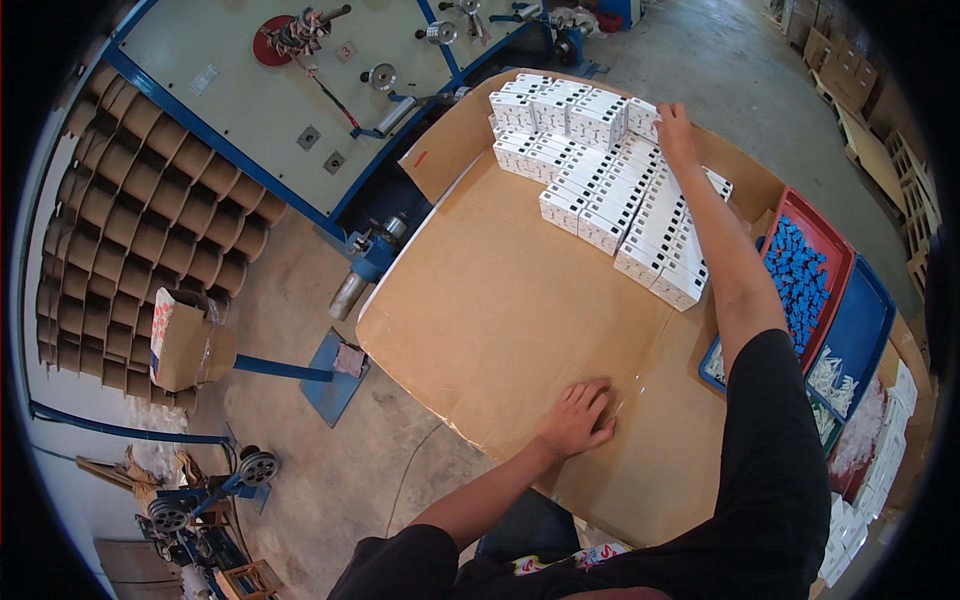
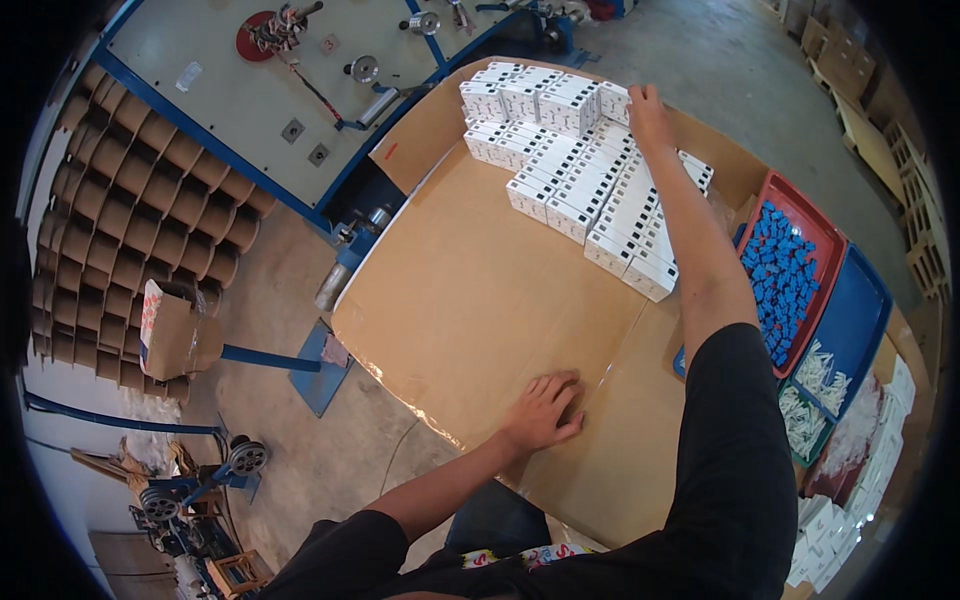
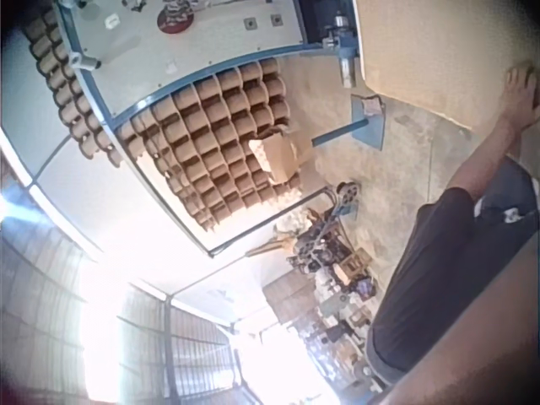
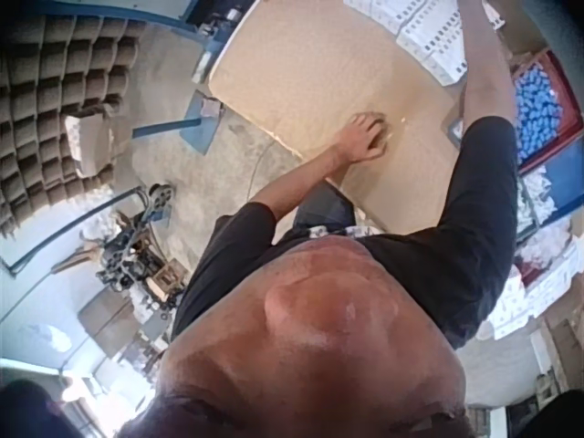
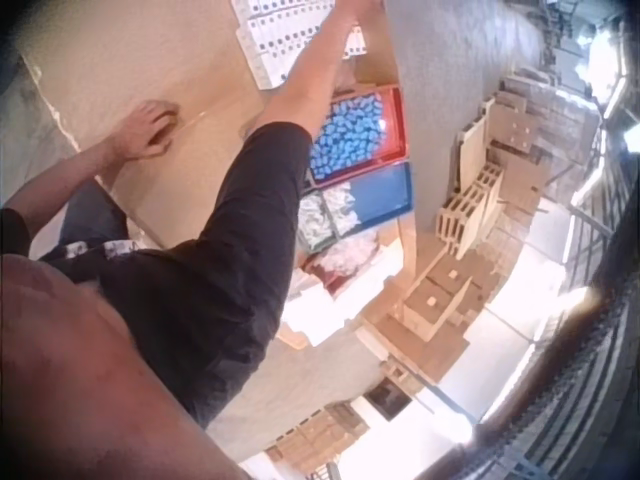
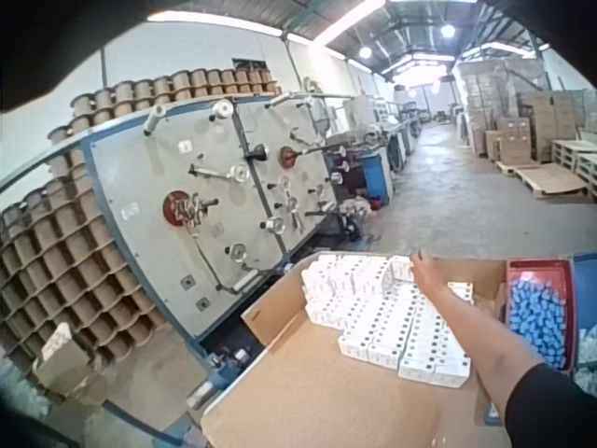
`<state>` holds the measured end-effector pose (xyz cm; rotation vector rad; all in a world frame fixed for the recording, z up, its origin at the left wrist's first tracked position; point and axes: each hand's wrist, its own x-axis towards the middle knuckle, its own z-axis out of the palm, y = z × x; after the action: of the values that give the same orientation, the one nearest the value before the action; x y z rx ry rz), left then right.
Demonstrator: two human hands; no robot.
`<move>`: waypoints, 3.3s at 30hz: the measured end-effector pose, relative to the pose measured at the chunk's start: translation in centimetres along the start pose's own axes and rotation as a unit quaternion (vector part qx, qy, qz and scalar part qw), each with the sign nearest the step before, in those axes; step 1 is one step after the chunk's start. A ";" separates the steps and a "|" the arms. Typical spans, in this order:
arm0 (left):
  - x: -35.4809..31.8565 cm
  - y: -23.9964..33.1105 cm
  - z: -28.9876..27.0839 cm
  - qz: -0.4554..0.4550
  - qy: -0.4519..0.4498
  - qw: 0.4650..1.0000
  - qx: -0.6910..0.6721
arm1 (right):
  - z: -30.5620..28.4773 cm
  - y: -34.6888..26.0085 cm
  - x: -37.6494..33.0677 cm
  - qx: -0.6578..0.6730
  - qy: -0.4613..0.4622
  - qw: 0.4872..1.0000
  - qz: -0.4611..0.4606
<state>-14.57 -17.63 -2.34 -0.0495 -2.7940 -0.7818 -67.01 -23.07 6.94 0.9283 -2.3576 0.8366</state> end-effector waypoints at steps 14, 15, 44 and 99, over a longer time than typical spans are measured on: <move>-0.6 0.7 0.7 0.010 -0.005 1.000 -0.007 | -8.4 -3.1 -18.3 0.134 -0.008 0.991 0.009; -1.0 0.3 0.8 0.022 -0.021 0.999 -0.016 | -11.0 -5.8 -21.9 0.231 -0.043 0.970 0.069; -3.2 2.5 3.9 0.041 0.066 0.997 0.017 | -53.8 1.0 -68.1 0.358 0.383 0.553 0.647; -7.0 29.6 -1.9 -0.365 -0.240 0.527 -0.729 | -43.9 -19.2 -58.4 0.196 0.036 0.977 0.077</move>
<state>-4.54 6.94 12.61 0.7254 -1.3238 -3.3800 -5.84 21.17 9.32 0.8498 -2.2651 1.4104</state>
